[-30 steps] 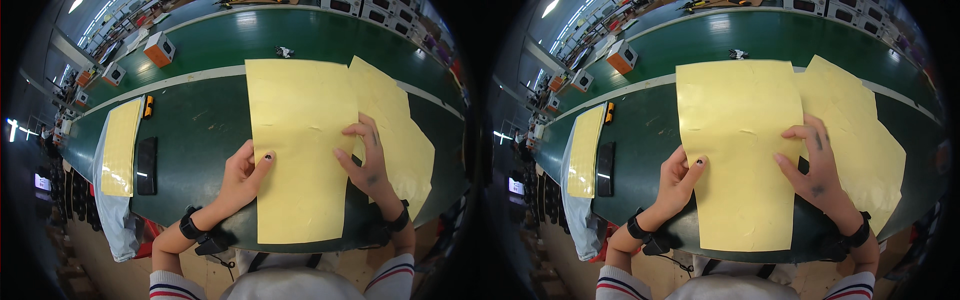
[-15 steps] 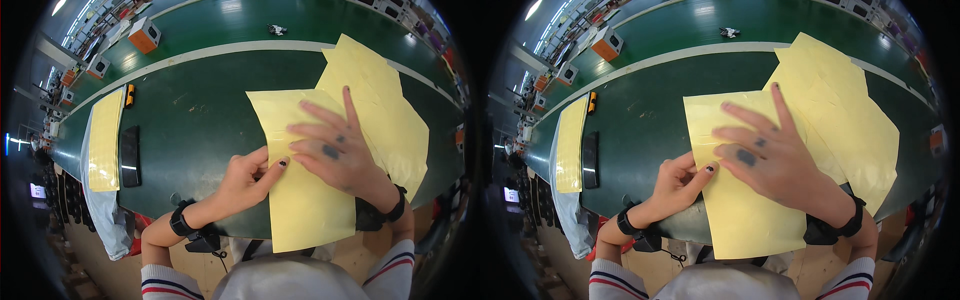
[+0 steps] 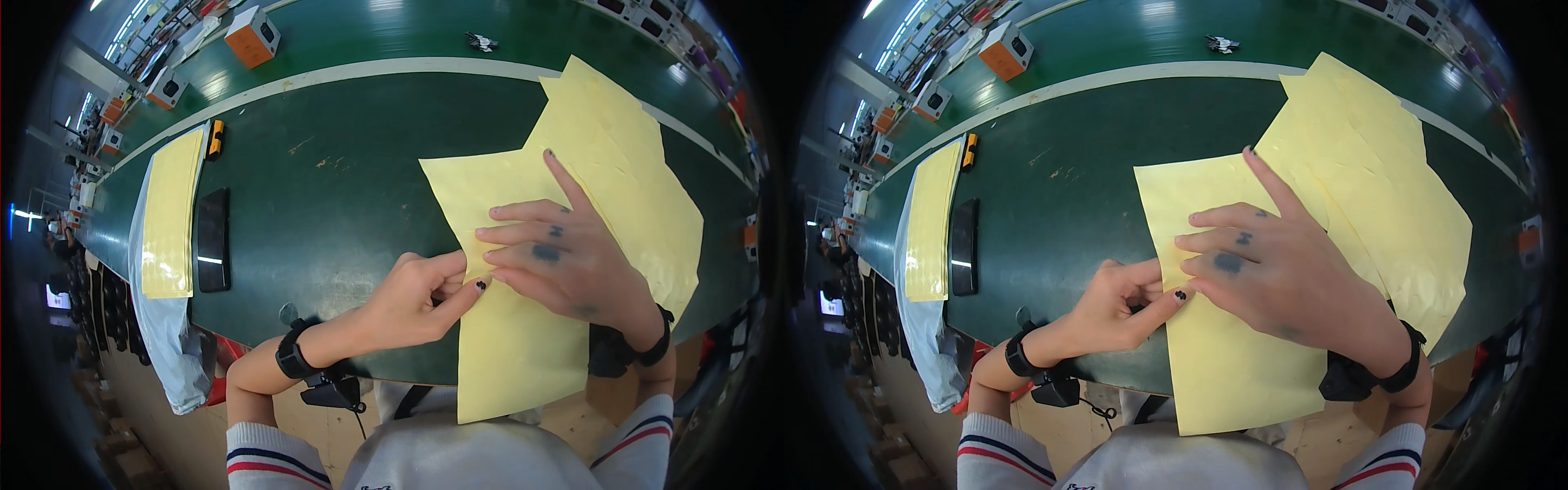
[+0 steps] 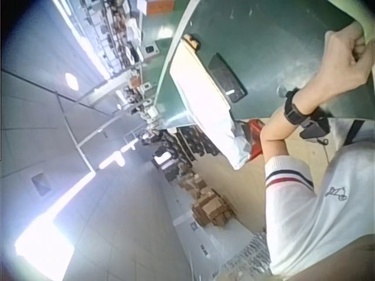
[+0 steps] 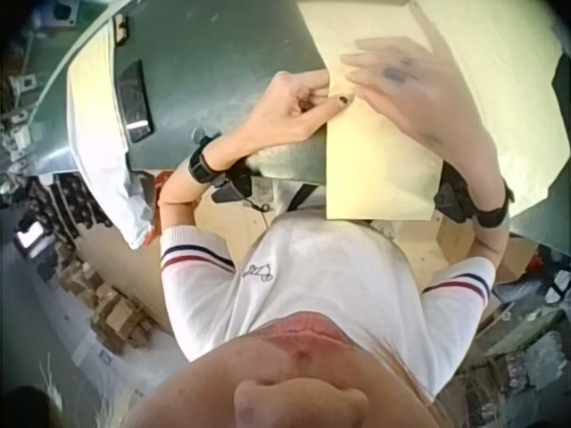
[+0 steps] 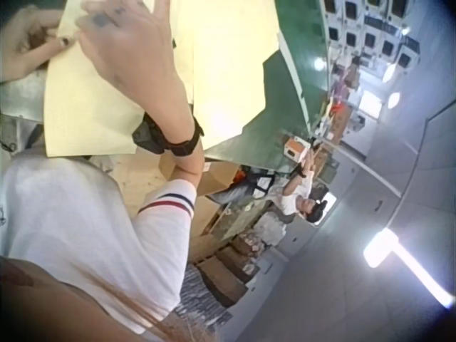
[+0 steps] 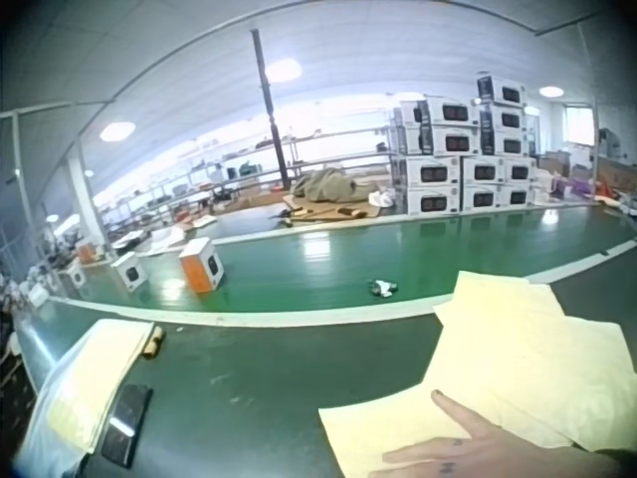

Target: Peeling circular stickers from a sheet and applying them to small cardboard boxes.

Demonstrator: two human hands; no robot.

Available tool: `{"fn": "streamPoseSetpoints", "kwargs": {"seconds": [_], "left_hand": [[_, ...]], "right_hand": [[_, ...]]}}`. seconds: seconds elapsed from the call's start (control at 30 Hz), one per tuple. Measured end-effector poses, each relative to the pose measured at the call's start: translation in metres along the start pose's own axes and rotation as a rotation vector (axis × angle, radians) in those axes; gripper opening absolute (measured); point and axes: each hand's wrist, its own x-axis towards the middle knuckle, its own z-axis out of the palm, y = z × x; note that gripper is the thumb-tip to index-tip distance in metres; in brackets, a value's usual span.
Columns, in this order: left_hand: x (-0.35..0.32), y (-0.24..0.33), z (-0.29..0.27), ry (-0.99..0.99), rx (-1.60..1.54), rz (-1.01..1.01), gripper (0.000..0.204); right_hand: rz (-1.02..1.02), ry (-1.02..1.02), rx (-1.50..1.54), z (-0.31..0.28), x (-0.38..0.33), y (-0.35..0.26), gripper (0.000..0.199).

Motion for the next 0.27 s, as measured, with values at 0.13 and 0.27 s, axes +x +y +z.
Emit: {"fn": "streamPoseSetpoints", "kwargs": {"seconds": [0.13,0.27], "left_hand": [[0.0005,-0.0009,0.0006,0.016,0.06,-0.003,0.021],[0.0011,0.0014,0.0029,0.029,0.08,0.008,0.017]], "right_hand": [[-0.009,0.02,0.045,0.0037,-0.0022,-0.0022,0.009],[-0.016,0.002,0.052,0.0028,-0.0054,-0.0027,0.011]]}}
